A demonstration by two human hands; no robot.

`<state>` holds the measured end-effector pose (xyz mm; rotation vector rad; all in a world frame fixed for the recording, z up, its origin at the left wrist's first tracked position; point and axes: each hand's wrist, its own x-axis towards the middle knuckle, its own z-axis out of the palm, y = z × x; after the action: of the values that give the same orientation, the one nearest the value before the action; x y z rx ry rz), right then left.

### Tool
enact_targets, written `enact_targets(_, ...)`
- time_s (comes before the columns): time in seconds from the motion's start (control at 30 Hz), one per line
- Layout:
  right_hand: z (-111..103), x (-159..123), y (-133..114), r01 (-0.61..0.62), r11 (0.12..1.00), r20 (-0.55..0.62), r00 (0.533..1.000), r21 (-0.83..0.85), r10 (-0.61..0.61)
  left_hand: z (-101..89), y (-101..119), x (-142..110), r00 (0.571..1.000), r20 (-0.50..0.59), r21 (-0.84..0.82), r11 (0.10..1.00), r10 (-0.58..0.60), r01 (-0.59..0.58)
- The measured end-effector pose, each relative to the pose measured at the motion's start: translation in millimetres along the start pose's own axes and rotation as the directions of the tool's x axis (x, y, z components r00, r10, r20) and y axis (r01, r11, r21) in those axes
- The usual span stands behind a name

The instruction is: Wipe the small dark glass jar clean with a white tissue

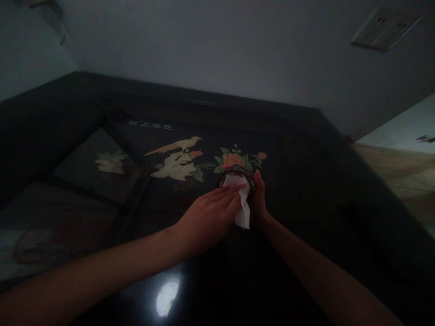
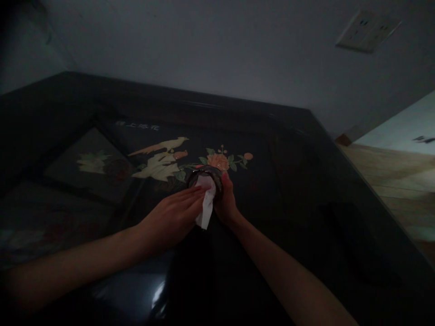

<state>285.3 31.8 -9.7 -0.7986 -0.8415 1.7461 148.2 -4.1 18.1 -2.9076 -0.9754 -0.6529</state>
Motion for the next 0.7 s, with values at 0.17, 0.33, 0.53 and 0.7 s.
enact_targets(0.17, -5, 3, 4, 0.001, 1.000, -0.001, 1.000, -0.009, -0.001, 1.9, 2, 1, 1.000, -0.002, 0.248, 0.969, 0.001, 0.000)
enact_targets(0.33, -3, 3, 4, -0.035, 0.999, 0.022, 0.999, -0.001, 0.035, -11.8, 8, 1, 0.999, 0.039, 0.412, 0.911, -0.036, 0.017)
enact_targets(0.53, -3, 1, 4, -0.028, 0.999, 0.026, 0.999, -0.038, 0.029, -9.7, 5, 0, 0.998, 0.018, 0.270, 0.960, 0.066, -0.068)
enact_targets(0.7, -6, 4, 10, 0.039, 0.999, -0.009, 0.999, -0.024, -0.040, -0.9, 2, 1, 1.000, -0.006, 0.218, 0.976, 0.010, -0.009)
